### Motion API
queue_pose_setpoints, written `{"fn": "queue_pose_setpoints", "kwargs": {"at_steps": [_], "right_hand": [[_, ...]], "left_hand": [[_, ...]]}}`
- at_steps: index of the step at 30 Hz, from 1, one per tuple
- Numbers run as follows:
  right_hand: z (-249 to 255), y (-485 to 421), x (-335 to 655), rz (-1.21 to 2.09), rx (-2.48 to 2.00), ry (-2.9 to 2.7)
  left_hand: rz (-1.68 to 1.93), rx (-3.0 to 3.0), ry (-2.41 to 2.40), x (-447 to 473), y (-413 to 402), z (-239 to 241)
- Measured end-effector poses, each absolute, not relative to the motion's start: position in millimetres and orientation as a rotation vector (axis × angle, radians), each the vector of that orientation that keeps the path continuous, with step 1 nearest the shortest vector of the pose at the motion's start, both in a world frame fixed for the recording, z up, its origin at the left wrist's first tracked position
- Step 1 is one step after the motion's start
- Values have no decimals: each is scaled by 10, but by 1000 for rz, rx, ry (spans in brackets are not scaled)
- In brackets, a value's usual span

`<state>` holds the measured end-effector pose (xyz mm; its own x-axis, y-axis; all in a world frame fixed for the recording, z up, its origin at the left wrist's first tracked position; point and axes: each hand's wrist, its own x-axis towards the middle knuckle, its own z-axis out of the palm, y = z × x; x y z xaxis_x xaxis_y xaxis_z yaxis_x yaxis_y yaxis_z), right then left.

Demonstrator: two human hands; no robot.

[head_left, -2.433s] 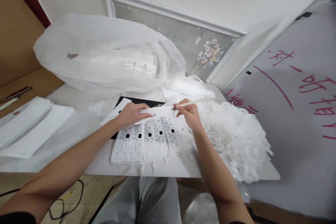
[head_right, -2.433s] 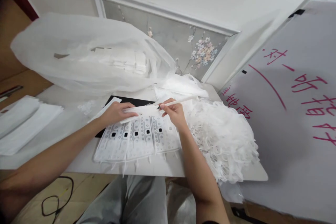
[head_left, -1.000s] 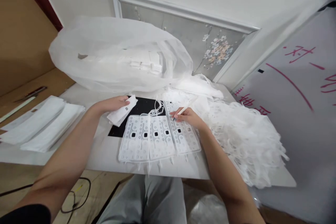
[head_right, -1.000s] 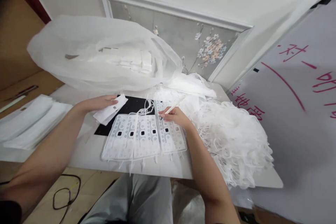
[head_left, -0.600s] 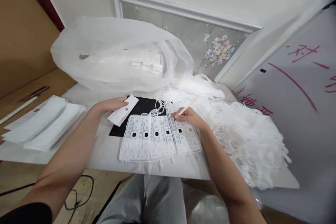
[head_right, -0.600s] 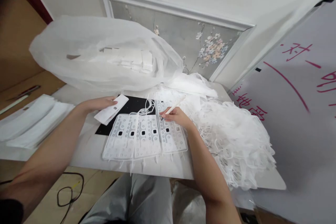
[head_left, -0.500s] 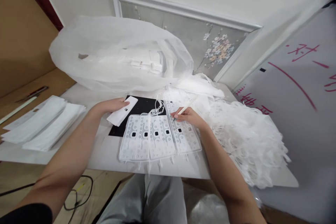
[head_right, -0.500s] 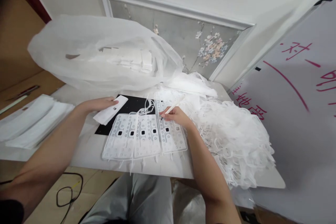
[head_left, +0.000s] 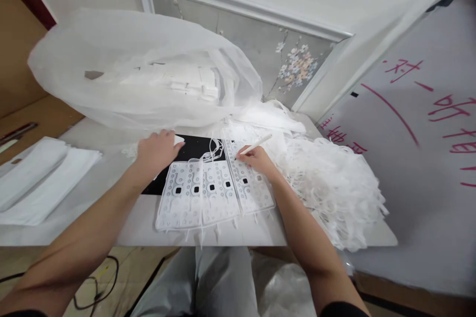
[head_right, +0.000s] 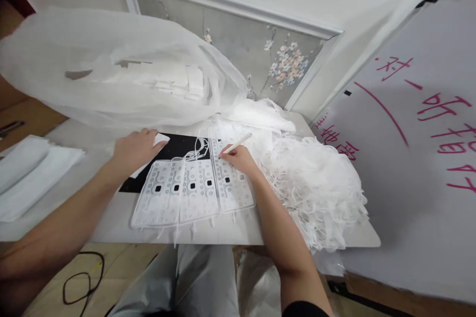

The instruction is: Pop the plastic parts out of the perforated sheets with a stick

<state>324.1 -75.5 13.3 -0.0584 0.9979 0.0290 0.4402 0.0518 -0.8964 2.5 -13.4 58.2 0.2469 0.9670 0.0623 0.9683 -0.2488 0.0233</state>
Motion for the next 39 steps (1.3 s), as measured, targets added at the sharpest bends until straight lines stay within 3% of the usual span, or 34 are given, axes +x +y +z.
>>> {"fn": "queue_pose_setpoints", "kwargs": {"at_steps": [4, 8, 39], "right_hand": [[84, -733, 3166, 866, -1501, -1612], [70, -719, 3146, 871, -1469, -1591], [17, -715, 3122, 828, -1497, -1562]], "left_hand": [[-435, -2851, -1403, 491, -383, 408], [-488, -2984, -1050, 791, -541, 131], [-534, -2982, -1057, 871, -468, -60]]}}
